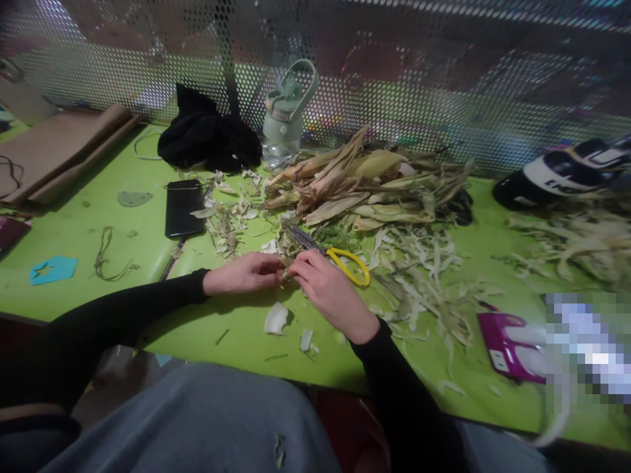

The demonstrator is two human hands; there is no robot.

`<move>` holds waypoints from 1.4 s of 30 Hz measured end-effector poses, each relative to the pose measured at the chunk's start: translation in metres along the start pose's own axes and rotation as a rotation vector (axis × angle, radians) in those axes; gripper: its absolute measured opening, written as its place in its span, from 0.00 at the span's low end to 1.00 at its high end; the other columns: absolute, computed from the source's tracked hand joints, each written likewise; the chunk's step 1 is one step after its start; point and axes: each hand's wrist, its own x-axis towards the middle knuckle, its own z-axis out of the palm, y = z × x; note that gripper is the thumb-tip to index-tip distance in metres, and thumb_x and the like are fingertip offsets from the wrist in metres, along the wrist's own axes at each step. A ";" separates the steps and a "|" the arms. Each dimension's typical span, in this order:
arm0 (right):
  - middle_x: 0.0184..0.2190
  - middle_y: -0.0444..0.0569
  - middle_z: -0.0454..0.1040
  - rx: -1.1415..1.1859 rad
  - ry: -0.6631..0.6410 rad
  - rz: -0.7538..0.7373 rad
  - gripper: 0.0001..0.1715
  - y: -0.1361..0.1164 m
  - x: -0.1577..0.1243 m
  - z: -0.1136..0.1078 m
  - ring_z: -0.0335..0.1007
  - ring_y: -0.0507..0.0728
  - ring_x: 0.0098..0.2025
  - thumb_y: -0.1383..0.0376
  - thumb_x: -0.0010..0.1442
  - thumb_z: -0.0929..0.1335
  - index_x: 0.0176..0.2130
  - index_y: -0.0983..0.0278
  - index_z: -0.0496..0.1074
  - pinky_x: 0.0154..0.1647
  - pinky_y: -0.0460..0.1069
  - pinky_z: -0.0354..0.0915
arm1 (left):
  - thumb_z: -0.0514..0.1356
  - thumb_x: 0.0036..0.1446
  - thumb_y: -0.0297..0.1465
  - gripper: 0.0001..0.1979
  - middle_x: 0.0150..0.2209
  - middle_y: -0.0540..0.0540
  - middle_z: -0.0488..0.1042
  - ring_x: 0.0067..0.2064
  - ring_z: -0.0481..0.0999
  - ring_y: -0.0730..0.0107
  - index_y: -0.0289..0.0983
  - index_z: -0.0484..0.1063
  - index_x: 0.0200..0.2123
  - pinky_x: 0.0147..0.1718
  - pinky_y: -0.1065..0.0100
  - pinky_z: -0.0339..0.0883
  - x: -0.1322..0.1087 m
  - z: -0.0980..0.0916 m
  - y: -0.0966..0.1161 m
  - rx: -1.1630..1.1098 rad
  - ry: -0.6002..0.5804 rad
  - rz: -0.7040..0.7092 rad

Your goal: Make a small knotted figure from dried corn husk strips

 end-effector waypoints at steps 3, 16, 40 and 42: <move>0.38 0.52 0.73 0.030 0.018 0.014 0.11 -0.001 0.001 0.004 0.73 0.57 0.39 0.70 0.66 0.62 0.38 0.63 0.74 0.40 0.53 0.70 | 0.55 0.63 0.31 0.10 0.36 0.45 0.76 0.34 0.72 0.74 0.32 0.72 0.42 0.36 0.70 0.67 0.000 0.000 -0.002 0.074 0.011 -0.008; 0.37 0.47 0.80 0.060 0.246 0.179 0.05 -0.010 0.000 0.011 0.76 0.56 0.37 0.67 0.65 0.67 0.42 0.60 0.72 0.37 0.50 0.70 | 0.57 0.65 0.29 0.08 0.41 0.40 0.78 0.41 0.78 0.70 0.31 0.72 0.44 0.45 0.65 0.73 0.003 0.006 -0.006 -0.354 0.066 0.033; 0.23 0.40 0.63 0.395 0.338 0.557 0.15 -0.016 0.003 0.033 0.59 0.51 0.24 0.53 0.69 0.61 0.37 0.60 0.66 0.25 0.47 0.55 | 0.58 0.65 0.28 0.16 0.28 0.52 0.75 0.30 0.73 0.76 0.36 0.56 0.52 0.32 0.71 0.64 0.001 0.009 0.008 -0.445 0.075 0.059; 0.23 0.40 0.63 0.391 0.376 0.544 0.14 -0.017 0.003 0.030 0.59 0.51 0.24 0.54 0.69 0.61 0.36 0.60 0.67 0.25 0.47 0.56 | 0.58 0.65 0.28 0.16 0.29 0.51 0.75 0.31 0.74 0.76 0.36 0.56 0.52 0.32 0.71 0.64 0.000 0.009 0.009 -0.503 0.047 0.045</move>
